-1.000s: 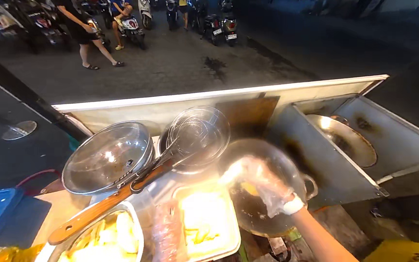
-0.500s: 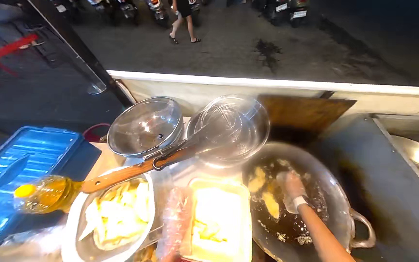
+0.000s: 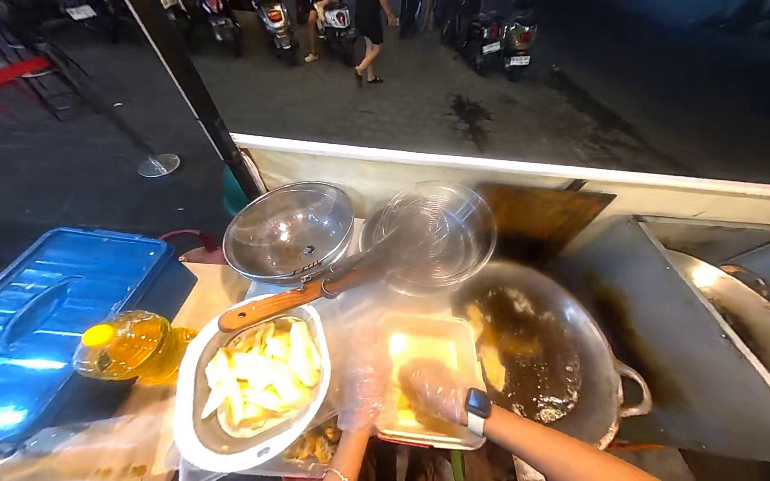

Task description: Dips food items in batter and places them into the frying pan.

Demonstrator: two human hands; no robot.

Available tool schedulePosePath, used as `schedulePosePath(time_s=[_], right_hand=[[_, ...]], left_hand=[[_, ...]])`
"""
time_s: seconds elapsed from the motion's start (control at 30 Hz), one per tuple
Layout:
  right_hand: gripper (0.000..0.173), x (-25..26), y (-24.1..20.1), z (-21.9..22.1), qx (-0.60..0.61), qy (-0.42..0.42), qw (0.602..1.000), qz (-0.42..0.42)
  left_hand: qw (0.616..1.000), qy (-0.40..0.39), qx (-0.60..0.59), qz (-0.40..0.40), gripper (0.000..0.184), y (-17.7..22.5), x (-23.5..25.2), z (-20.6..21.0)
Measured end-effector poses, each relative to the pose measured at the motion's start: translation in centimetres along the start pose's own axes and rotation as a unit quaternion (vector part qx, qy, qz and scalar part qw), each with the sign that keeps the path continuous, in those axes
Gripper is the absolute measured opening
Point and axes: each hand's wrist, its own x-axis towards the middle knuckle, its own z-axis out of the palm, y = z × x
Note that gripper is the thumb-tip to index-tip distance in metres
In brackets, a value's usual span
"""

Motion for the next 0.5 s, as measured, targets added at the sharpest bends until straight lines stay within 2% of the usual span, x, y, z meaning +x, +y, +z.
schedulePosePath(time_s=[0.13,0.23,0.3,0.4,0.5], right_hand=[[0.027,-0.5,1.6,-1.3,0.060,0.047,0.995,0.063],[0.033,-1.0,1.9,-3.6,0.111,0.084,0.985,0.099],[0.033,-0.6,1.8,-4.4,0.078,0.087,0.986,0.123],[0.044,0.7,1.8,-2.7,0.001,0.007,0.992,0.125],[0.040,1.8,1.6,-1.6,-0.045,-0.053,0.991,0.111]], left_hand=[[1.000,-0.018,0.002,0.001,0.033,0.1,0.2,-0.1],[1.000,-0.006,-0.016,0.015,0.032,-0.2,0.3,0.0],[1.000,0.002,-0.015,0.022,0.031,-0.2,0.4,0.1],[1.000,-0.007,-0.008,0.024,0.031,0.0,0.3,0.0],[1.000,-0.005,-0.001,0.029,0.030,-0.2,0.4,0.0]])
